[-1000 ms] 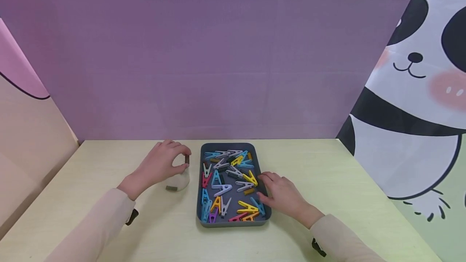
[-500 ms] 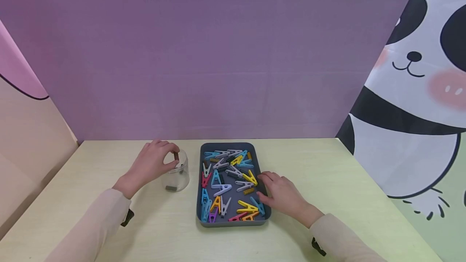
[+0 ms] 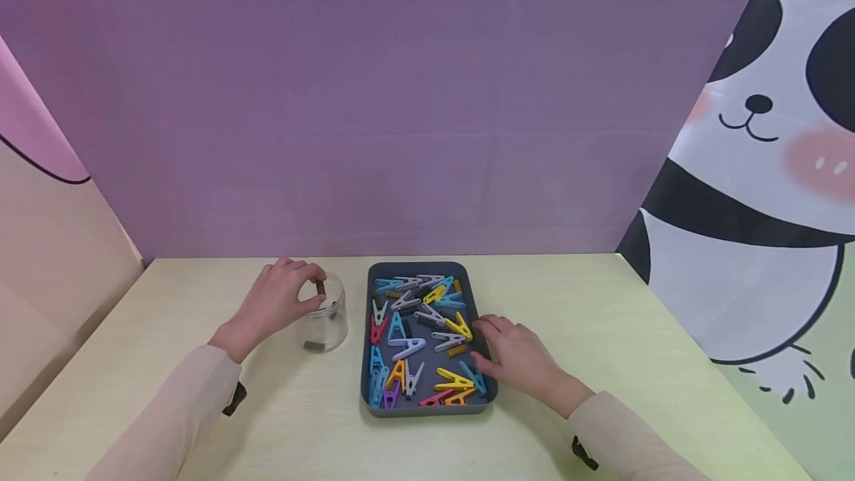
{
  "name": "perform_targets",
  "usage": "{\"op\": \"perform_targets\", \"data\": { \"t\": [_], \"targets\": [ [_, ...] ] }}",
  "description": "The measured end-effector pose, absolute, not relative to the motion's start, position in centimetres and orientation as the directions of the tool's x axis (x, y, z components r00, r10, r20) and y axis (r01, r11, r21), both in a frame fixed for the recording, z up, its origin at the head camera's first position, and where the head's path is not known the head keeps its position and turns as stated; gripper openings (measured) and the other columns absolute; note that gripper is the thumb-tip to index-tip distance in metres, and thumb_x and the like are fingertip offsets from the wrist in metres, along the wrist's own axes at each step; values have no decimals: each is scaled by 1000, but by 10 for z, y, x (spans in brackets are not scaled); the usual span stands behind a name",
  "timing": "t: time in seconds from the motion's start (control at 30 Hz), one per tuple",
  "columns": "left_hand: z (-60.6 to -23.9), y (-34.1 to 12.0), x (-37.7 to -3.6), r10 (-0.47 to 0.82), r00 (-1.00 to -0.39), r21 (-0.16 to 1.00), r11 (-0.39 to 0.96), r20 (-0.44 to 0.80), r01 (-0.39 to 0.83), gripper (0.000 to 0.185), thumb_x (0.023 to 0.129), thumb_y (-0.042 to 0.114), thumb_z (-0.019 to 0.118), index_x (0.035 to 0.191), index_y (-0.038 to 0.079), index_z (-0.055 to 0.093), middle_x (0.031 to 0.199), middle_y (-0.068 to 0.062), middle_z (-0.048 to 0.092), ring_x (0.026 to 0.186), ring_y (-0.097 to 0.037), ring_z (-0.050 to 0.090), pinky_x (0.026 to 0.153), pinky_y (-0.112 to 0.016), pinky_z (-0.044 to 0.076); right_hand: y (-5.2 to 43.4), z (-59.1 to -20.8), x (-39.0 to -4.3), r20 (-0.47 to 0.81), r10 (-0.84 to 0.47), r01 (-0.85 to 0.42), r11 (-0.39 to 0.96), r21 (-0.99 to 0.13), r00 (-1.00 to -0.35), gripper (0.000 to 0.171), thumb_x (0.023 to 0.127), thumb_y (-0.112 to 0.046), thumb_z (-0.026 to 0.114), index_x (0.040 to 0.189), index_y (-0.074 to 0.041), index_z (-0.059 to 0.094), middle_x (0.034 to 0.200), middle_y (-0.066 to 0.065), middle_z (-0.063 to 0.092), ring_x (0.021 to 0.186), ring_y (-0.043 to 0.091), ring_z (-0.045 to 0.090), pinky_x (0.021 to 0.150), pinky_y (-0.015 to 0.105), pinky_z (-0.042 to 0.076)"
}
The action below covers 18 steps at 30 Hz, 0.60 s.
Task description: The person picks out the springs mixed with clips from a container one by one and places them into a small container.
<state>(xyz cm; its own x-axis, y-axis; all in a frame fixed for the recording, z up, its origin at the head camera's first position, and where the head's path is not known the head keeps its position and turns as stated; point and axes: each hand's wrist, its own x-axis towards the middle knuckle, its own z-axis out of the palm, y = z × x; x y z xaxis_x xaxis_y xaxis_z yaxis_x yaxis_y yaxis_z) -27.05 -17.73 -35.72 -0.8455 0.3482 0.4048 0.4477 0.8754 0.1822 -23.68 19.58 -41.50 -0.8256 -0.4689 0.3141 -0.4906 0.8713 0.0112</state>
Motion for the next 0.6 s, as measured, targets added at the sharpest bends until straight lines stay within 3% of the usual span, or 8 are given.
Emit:
{"op": "perform_targets", "data": {
  "t": [0.6],
  "targets": [
    [-356,-178,-275,337,-888,218,884,314,413,24,74,22,73,96,14,66,91,1,68,91,-24,50,75,-41,36,196,-414,-235,305,-466,-489,872,2,-831,49,79,-40,66,115,-7,58,116,8,59,104,22,57,81,40,51]
  ]
}}
